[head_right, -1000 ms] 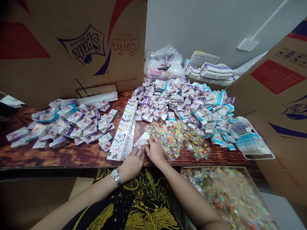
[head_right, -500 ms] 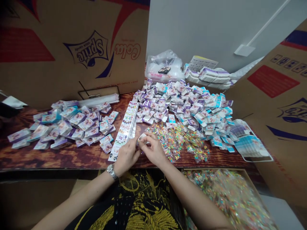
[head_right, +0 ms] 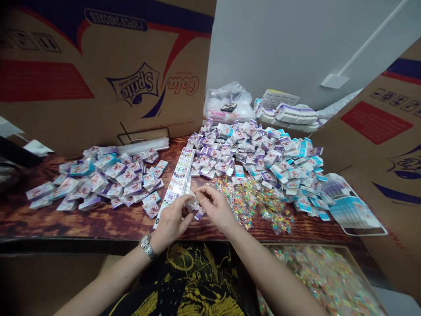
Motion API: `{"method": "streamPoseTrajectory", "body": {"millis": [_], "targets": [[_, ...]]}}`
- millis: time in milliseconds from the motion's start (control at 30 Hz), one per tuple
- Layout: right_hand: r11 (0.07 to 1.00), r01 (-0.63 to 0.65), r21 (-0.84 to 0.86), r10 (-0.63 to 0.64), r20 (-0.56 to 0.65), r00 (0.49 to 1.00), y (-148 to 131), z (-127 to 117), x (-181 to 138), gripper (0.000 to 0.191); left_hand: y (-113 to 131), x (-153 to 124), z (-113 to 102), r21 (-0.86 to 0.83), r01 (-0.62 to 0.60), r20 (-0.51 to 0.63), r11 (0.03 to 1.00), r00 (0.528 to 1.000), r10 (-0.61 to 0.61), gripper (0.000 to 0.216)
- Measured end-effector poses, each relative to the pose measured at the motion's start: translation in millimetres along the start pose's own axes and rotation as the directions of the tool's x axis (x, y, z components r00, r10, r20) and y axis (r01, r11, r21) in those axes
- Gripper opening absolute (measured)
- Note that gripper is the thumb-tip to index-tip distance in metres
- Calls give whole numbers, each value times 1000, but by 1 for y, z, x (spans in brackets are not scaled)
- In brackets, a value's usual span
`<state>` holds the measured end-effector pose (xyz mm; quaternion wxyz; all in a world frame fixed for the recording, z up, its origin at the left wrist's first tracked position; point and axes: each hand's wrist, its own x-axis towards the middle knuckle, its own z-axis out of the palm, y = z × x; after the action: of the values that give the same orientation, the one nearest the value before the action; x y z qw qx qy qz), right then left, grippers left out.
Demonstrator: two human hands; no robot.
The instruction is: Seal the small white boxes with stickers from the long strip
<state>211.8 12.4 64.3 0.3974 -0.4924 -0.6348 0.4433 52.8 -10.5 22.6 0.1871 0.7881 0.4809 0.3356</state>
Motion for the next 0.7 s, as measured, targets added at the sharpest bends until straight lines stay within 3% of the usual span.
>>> {"method": "streamPoseTrajectory", "body": {"millis": [133, 267, 467, 700], "targets": [[997, -40, -61, 42, 46, 998, -2, 1, 7, 19, 1, -2, 1, 42, 56, -52, 998, 997, -54, 63], [938, 139, -317, -142, 14, 990, -11, 4, 2, 16, 1, -1, 4, 65, 52, -34, 997, 998, -50, 67], [818, 318, -478, -338, 47, 940, -11, 13, -14, 31, 4, 1, 5, 93, 80, 8, 992, 997, -82, 67], [839, 329, -433, -294, 148, 944, 9, 15, -7, 38, 3, 4, 9, 114, 90, 35, 989, 995, -94, 70]]}}
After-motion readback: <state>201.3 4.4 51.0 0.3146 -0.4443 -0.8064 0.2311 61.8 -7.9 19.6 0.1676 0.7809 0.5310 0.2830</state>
